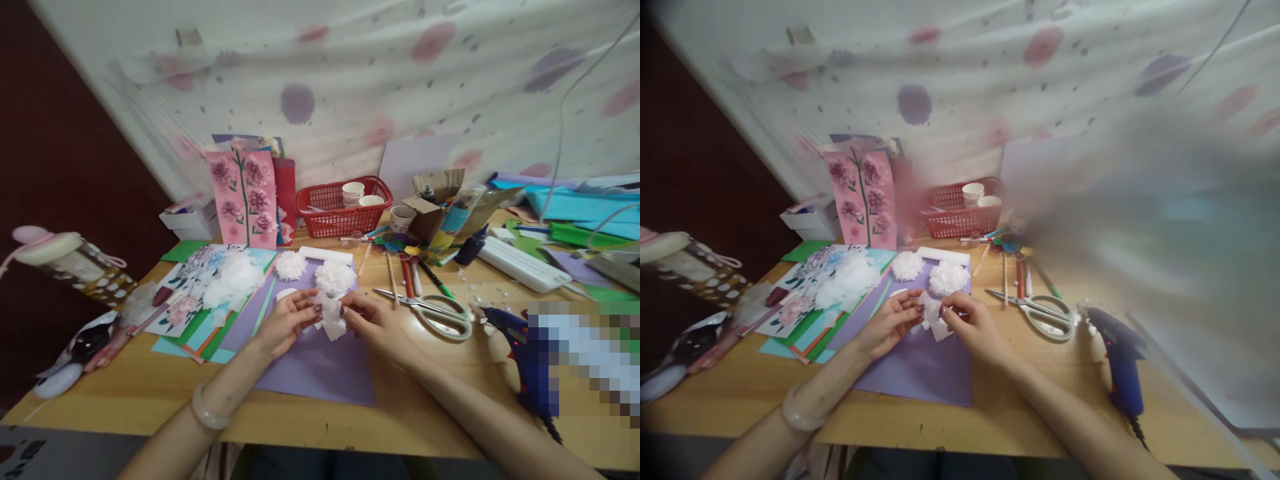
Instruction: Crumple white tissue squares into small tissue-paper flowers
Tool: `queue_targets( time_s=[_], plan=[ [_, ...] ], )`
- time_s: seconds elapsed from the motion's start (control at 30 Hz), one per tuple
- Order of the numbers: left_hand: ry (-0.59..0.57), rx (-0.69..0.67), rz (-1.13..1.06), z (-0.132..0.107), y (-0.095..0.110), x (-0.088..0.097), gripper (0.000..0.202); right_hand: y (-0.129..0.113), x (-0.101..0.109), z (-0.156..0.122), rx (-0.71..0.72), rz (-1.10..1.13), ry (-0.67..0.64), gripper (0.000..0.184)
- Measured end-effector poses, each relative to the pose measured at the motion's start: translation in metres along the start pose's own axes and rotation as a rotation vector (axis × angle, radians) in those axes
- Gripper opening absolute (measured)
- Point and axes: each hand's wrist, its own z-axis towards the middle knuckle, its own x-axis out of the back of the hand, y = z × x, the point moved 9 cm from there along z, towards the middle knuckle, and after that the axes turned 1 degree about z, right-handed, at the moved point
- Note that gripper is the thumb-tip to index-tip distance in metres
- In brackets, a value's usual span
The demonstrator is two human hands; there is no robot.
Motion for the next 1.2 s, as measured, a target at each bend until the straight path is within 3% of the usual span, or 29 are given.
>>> queue_targets(
  time_s=[0.07,0.2,0.3,0.37,0.43,0.53,0.6,0.7,0.8,0.93,1.07,1.2],
  plan=[
    [0.109,-0.071,0.085,0.002,0.016,0.029,0.041,0.004,0.005,0.001,-0.024,-0.112,0.027,0.022],
    [0.425,-0.277,0.342,-0.004,0.064,0.104,0.034,0.005,0.006,0.003,0.037,-0.547,0.003,0.015],
    [0.577,-0.418,0.529,-0.015,0.088,0.131,0.03,0.01,0.004,0.001,0.032,-0.62,-0.032,0.01],
    [0.559,-0.463,0.623,-0.017,0.089,0.121,0.024,0.011,0.002,0.0,0.023,-0.595,-0.039,0.008],
    [0.457,-0.475,0.688,-0.014,0.083,0.094,0.016,0.011,0.002,0.001,0.019,-0.574,-0.032,0.01],
    [0.21,-0.456,0.736,-0.005,0.07,0.038,0.014,0.011,0.005,0.004,0.018,-0.547,-0.009,0.014],
    [-0.023,-0.406,0.747,0.001,0.057,-0.001,0.021,0.014,0.01,0.007,0.013,-0.45,0.019,0.021],
    [-0.168,-0.376,0.728,0.002,0.046,-0.03,0.027,0.021,0.015,0.01,-0.022,-0.181,0.036,0.028],
    [-0.212,-0.292,0.665,0.002,0.027,-0.034,0.021,0.026,0.012,0.01,-0.065,-0.076,-0.011,0.03],
    [-0.206,-0.243,0.576,0.002,0.01,-0.025,0.02,0.022,0.005,0.007,-0.058,-0.201,-0.063,0.027],
    [-0.129,-0.331,0.637,0.0,0.017,-0.017,0.012,0.016,0.006,0.004,-0.028,-0.344,-0.022,0.027],
    [-0.043,-0.407,0.614,-0.007,0.033,-0.015,0.008,0.013,0.014,0.0,-0.053,-0.272,0.098,0.024]
  ],
)
